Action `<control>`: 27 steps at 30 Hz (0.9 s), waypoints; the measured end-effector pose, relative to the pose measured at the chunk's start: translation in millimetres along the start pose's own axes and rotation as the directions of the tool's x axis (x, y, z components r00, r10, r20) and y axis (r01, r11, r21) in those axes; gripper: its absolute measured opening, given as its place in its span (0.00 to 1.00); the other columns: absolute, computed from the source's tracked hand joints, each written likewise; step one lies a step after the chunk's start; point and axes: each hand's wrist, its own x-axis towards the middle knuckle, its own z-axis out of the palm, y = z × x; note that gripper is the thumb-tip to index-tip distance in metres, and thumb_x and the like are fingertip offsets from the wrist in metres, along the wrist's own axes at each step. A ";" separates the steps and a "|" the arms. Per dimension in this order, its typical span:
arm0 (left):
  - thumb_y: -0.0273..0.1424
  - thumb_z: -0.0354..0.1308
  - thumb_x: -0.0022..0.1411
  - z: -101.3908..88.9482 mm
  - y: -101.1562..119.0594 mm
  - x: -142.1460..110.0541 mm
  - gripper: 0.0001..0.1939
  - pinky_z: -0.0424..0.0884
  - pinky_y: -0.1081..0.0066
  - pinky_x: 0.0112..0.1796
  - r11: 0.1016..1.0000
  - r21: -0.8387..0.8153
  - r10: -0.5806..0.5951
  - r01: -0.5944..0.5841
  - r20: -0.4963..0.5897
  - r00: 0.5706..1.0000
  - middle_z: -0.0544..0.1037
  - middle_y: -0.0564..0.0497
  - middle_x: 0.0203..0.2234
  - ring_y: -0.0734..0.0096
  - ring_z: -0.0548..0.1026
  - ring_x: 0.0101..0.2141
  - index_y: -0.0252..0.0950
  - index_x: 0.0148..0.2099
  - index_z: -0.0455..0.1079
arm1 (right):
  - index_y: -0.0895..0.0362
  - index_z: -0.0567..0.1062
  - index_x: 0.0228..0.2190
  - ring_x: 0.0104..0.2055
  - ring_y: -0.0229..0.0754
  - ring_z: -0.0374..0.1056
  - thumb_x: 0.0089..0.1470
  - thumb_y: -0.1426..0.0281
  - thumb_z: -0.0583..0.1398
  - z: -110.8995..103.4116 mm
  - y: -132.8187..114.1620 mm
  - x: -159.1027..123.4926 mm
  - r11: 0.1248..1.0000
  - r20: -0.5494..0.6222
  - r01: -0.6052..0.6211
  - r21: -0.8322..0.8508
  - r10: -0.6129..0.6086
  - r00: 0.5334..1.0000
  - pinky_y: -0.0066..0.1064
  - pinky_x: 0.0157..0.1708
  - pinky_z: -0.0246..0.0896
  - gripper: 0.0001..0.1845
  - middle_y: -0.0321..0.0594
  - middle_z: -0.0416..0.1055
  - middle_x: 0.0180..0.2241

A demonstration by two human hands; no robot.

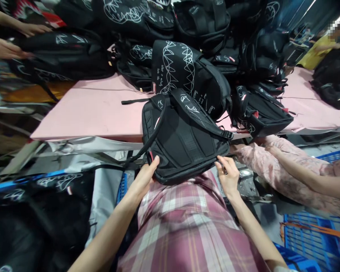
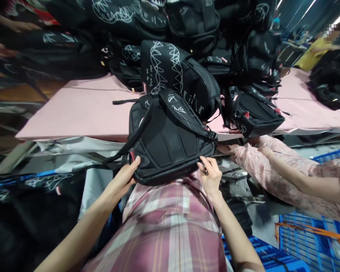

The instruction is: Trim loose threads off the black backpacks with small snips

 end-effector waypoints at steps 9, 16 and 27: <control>0.37 0.51 0.62 -0.1 8.8 -5.9 0.18 0.74 0.69 0.33 0.997 0.026 -0.071 0.071 0.006 0.997 0.78 0.42 0.35 0.61 0.77 0.37 0.32 0.51 0.68 | 0.55 0.71 0.48 0.27 0.40 0.67 0.52 0.77 0.51 36.2 -53.3 -28.4 0.980 0.383 0.192 -0.049 -0.159 0.910 0.27 0.25 0.57 0.22 0.39 0.70 0.27; 0.37 0.50 0.63 -3.4 4.2 -3.5 0.20 0.74 0.70 0.33 0.996 0.058 -0.074 0.070 0.070 0.995 0.79 0.42 0.31 0.63 0.77 0.33 0.28 0.50 0.68 | 0.54 0.76 0.38 0.27 0.36 0.66 0.59 0.68 0.53 22.0 -54.4 -17.3 0.988 0.227 0.138 0.068 -0.150 0.962 0.25 0.26 0.57 0.12 0.38 0.71 0.27; 0.37 0.52 0.61 -7.7 -2.5 1.1 0.18 0.74 0.74 0.30 0.994 0.088 -0.067 0.061 0.071 0.995 0.79 0.42 0.32 0.66 0.77 0.33 0.31 0.48 0.70 | 0.56 0.76 0.36 0.33 0.39 0.68 0.57 0.61 0.55 -13.9 15.3 12.4 0.977 -0.009 -0.102 -0.188 0.102 0.995 0.28 0.33 0.59 0.14 0.41 0.71 0.35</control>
